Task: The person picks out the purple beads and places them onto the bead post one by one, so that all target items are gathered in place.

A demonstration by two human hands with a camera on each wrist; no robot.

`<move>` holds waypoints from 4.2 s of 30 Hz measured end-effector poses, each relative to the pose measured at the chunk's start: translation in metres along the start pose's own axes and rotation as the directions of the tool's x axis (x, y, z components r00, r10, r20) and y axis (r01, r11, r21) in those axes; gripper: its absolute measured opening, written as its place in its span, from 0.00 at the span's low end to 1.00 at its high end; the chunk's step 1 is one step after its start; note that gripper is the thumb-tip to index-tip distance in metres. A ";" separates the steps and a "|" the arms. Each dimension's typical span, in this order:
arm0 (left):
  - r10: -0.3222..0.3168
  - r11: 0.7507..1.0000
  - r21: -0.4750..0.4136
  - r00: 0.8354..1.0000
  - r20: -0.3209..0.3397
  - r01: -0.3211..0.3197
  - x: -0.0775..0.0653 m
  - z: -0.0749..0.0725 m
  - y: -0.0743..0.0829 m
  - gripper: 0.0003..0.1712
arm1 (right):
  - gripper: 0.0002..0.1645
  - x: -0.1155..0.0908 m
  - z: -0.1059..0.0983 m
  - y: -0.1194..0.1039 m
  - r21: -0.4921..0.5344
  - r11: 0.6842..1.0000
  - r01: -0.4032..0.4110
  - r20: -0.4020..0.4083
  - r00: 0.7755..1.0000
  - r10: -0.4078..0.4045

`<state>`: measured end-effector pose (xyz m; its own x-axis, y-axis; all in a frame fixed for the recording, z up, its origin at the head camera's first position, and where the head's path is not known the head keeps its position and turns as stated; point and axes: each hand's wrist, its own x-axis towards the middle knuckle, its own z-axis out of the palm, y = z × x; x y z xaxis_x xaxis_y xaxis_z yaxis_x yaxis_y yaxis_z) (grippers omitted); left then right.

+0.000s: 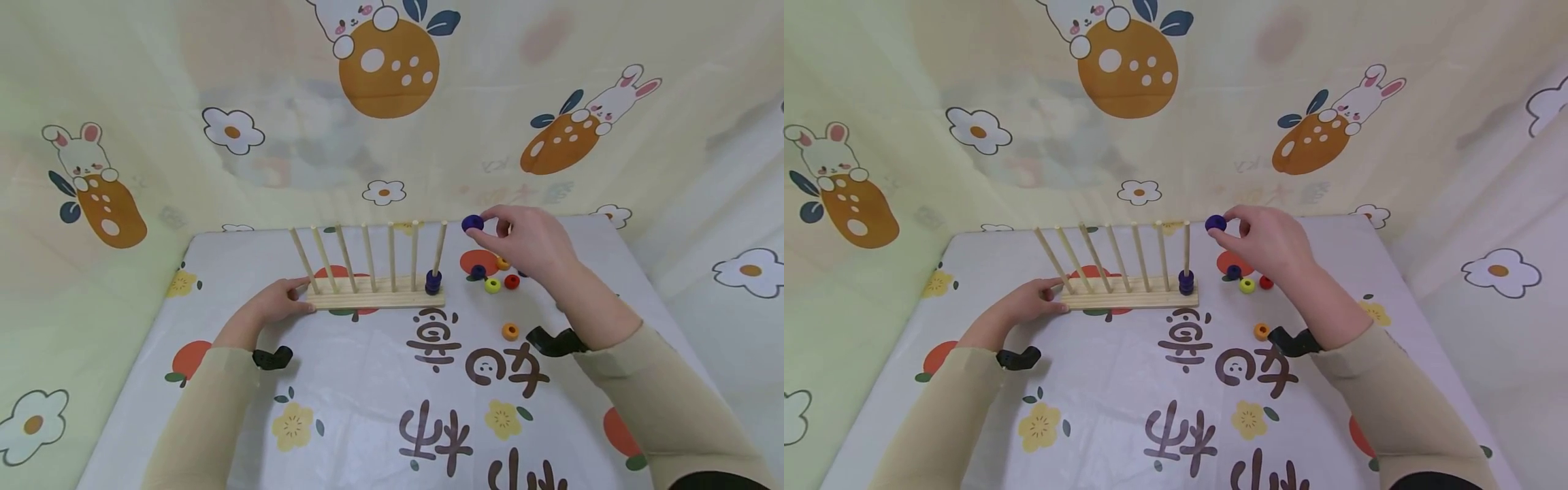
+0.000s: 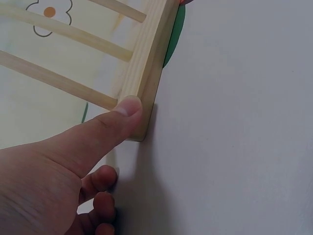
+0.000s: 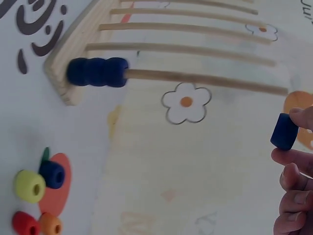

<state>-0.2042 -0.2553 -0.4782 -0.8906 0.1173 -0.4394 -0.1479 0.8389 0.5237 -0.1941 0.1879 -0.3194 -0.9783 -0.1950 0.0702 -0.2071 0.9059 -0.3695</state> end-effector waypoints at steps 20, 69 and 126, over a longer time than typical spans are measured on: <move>0.004 1.000 0.001 1.000 0.001 -0.004 0.002 0.000 0.000 0.44 | 0.28 0.005 -0.002 -0.029 0.024 0.996 0.085 -0.062 0.995 -0.084; 0.000 1.000 0.006 1.000 0.008 0.000 0.000 -0.002 0.001 0.45 | 0.29 0.008 0.021 -0.031 0.088 0.994 0.068 -0.067 0.996 -0.062; 0.005 1.000 0.011 1.000 0.003 -0.005 0.000 -0.001 0.002 0.45 | 0.36 -0.005 0.037 0.101 -0.006 0.991 -0.134 0.078 0.988 0.134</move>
<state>-0.2051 -0.2540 -0.4764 -0.8900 0.1229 -0.4391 -0.1389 0.8441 0.5178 -0.2097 0.2669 -0.3915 -0.9936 -0.1001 -0.0524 -0.0737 0.9260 -0.3703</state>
